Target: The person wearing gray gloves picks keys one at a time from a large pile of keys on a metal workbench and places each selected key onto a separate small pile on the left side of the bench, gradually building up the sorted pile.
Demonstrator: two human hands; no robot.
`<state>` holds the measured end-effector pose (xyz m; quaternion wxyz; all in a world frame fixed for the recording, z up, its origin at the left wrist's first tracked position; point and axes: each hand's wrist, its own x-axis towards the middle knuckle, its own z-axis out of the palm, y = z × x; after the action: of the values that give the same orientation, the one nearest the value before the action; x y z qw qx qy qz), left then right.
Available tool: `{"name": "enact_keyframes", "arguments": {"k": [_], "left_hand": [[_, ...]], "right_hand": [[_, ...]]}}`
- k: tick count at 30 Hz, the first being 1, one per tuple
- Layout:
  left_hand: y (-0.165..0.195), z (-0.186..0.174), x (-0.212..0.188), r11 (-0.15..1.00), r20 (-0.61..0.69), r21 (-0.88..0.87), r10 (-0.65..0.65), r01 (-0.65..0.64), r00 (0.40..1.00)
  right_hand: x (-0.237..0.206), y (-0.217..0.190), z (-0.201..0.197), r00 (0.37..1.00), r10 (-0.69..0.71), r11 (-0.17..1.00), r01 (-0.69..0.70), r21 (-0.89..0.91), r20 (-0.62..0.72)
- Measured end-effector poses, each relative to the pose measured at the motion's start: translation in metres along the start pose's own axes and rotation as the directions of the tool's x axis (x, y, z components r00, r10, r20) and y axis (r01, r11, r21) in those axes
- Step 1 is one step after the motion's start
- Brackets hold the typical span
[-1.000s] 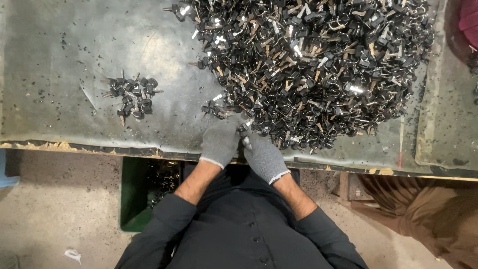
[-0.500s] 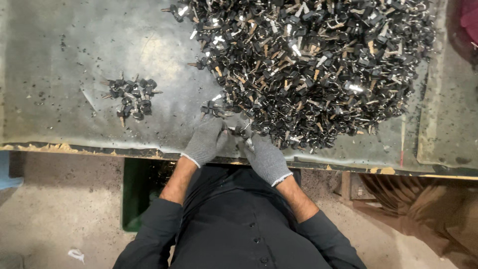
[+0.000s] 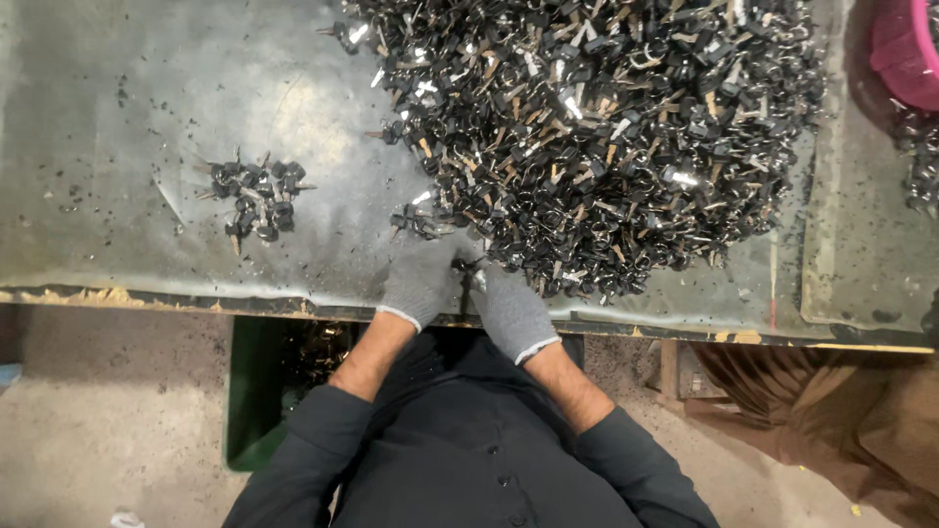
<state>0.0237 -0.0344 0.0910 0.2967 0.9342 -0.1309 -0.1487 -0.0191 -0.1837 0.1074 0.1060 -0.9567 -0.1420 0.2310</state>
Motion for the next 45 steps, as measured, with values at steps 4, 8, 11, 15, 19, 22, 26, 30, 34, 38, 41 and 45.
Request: {"name": "enact_keyframes", "arguments": {"k": [4, 8, 11, 15, 19, 22, 26, 30, 34, 38, 41, 45], "left_hand": [[-0.002, 0.006, -0.013, 0.968, -0.272, -0.249, -0.075, 0.005, 0.959], [-0.005, 0.013, -0.021, 0.990, -0.364, -0.119, 0.024, -0.072, 0.931], [-0.008, 0.017, -0.020, 0.989, -0.364, -0.001, 0.136, -0.147, 0.921], [-0.008, 0.015, -0.018, 0.972, -0.353, 0.044, 0.233, -0.233, 0.906], [-0.008, 0.012, -0.018, 0.959, -0.431, -0.068, 0.220, -0.274, 0.875], [-0.009, 0.011, -0.017, 0.954, -0.442, -0.011, 0.264, -0.300, 0.857], [-0.021, 0.010, -0.027, 0.982, -0.455, -0.020, 0.157, -0.187, 0.876], [-0.043, -0.013, -0.040, 0.950, -0.659, -0.237, -0.312, 0.205, 0.684], [-0.050, -0.037, -0.012, 0.981, -0.575, 0.128, -0.045, 0.144, 0.817], [-0.033, -0.037, 0.010, 0.991, -0.044, 0.116, -0.057, 0.061, 0.997], [-0.021, -0.022, 0.004, 0.994, -0.040, 0.003, 0.111, -0.111, 0.993], [-0.020, -0.007, -0.004, 0.975, -0.235, -0.141, 0.135, -0.171, 0.963]], "right_hand": [[-0.002, -0.007, -0.006, 0.994, -0.062, 0.980, 0.045, -0.191, -0.086], [0.003, -0.015, -0.015, 0.966, 0.250, 0.940, -0.227, 0.253, -0.063], [0.008, -0.020, -0.019, 0.969, 0.217, 0.957, -0.188, 0.221, -0.118], [0.013, -0.026, -0.019, 0.965, 0.093, 0.995, -0.084, 0.048, -0.245], [0.018, -0.025, -0.021, 0.980, 0.193, 0.979, -0.188, 0.081, -0.055], [0.019, -0.016, -0.018, 0.981, 0.193, 0.955, -0.180, 0.237, -0.035], [0.018, -0.011, -0.011, 0.985, 0.164, 0.960, -0.150, 0.236, -0.044], [0.014, -0.013, -0.009, 0.984, 0.159, 0.958, -0.134, 0.252, -0.080], [0.013, -0.016, -0.014, 0.980, 0.195, 0.915, -0.197, 0.351, 0.042], [0.020, -0.019, -0.017, 0.975, 0.095, 0.972, -0.135, 0.193, 0.203], [0.026, -0.019, -0.015, 0.985, 0.073, 0.988, -0.093, 0.122, 0.159], [0.025, -0.013, -0.010, 0.990, 0.142, 0.990, -0.142, -0.006, -0.013]]}}
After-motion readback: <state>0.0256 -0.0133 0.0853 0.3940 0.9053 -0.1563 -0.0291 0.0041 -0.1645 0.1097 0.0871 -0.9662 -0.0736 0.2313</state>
